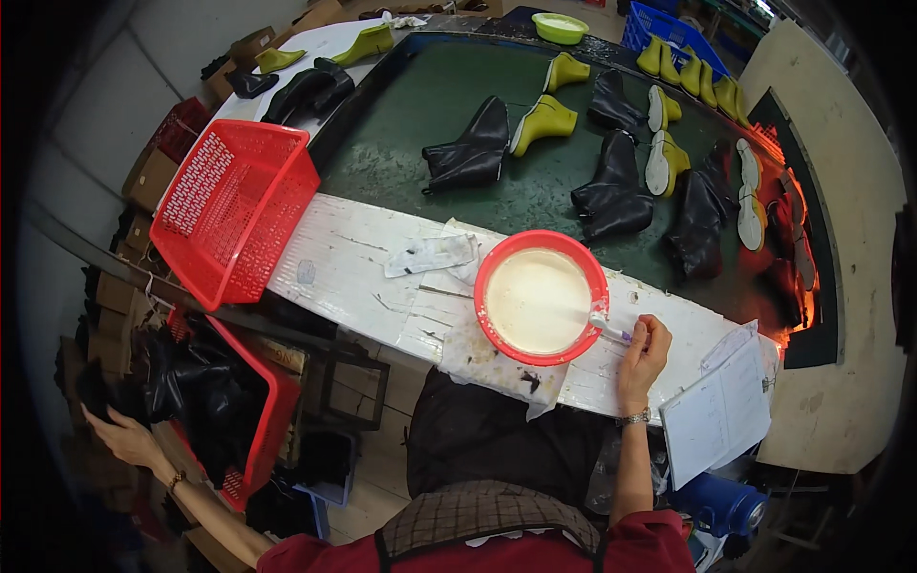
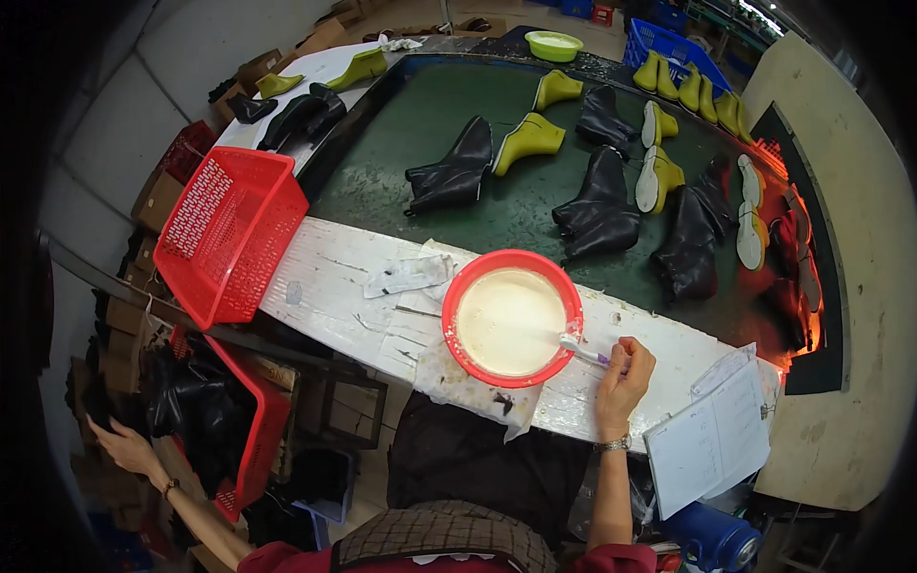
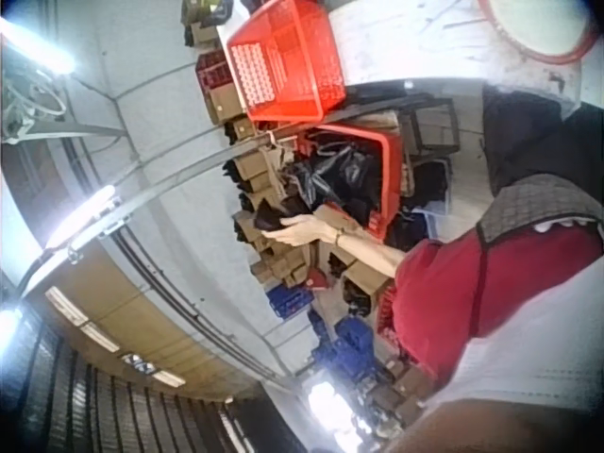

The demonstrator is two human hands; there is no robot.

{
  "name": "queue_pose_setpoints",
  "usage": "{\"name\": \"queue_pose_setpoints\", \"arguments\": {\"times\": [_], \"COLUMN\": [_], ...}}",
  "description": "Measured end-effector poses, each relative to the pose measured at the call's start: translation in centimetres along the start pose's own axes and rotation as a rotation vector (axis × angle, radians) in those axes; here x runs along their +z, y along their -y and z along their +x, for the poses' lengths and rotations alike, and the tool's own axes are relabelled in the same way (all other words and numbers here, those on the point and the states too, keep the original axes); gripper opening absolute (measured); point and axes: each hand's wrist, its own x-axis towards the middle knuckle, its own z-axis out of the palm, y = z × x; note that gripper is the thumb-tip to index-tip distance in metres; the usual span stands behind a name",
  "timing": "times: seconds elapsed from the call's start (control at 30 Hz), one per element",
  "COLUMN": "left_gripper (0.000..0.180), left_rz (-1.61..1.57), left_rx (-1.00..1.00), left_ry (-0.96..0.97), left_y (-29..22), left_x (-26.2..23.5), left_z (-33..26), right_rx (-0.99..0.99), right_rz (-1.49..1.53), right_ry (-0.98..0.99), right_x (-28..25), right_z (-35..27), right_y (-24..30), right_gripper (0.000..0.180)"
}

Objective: The person applies a white adhesive substance to the inner rim of black boot uppers using a small plastic spoon. They pick up boots from a red basket, apply the glue, and place the treated boots onto a green workbench. The person also handles a yellow boot form and a black boot upper, inspecting them briefly.

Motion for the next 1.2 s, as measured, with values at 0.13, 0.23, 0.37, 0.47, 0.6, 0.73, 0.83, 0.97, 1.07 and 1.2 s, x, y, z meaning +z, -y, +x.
{"name": "queue_pose_setpoints", "arguments": {"times": [0.13, 0.23, 0.37, 0.47, 0.6, 0.73, 0.83, 0.97, 1.07, 1.2], "left_gripper": [0.058, 0.045, 0.042, 0.047, 0.054, 0.066, 0.072, 0.074, 0.067, 0.06], "left_rz": [-0.508, -0.718, -1.376, -1.54, -1.427, -1.248, -1.162, -0.924, -1.182, -1.301], "left_rx": [0.304, 0.242, 0.116, 0.236, 0.259, 0.365, 0.419, 0.321, 0.325, 0.411], "left_ry": [-0.06, 0.271, 1.023, 1.18, 1.288, 1.087, 0.847, 1.104, 0.918, 0.931], "left_y": [-9.3, -18.7, -31.4, -36.0, -37.6, -38.4, -39.4, -40.3, -40.8, -39.6], "left_x": [-4.0, -2.4, 1.8, 7.3, 8.6, 7.3, 5.4, 2.8, 7.1, 8.1], "left_z": [2.7, -2.9, -10.4, -15.0, -17.1, -17.8, -18.7, -18.8, -20.1, -13.4], "right_rx": [-0.058, -0.084, -0.026, 0.008, 0.157, 0.126, 0.031, -0.013, -0.006, 0.188], "right_rz": [0.022, 0.058, 0.132, 0.115, 0.192, 0.232, 0.224, 0.201, 0.186, 0.218], "right_ry": [0.039, 0.036, 0.062, 0.085, 0.168, 0.162, 0.171, 0.204, 0.226, 0.165], "right_x": [0.1, 0.5, 0.0, -1.6, -4.1, -5.0, -4.6, -2.7, -1.8, -0.4], "right_z": [0.0, 0.3, -0.2, -0.2, -0.3, -0.1, 0.5, 1.2, 0.7, -1.0], "right_y": [-0.3, 0.0, -0.2, -0.1, 0.3, 2.2, 3.9, 5.7, 2.1, -3.1], "right_gripper": [0.018, 0.018, 0.027, 0.037, 0.04, 0.033, 0.026, 0.02, 0.023, 0.048]}}
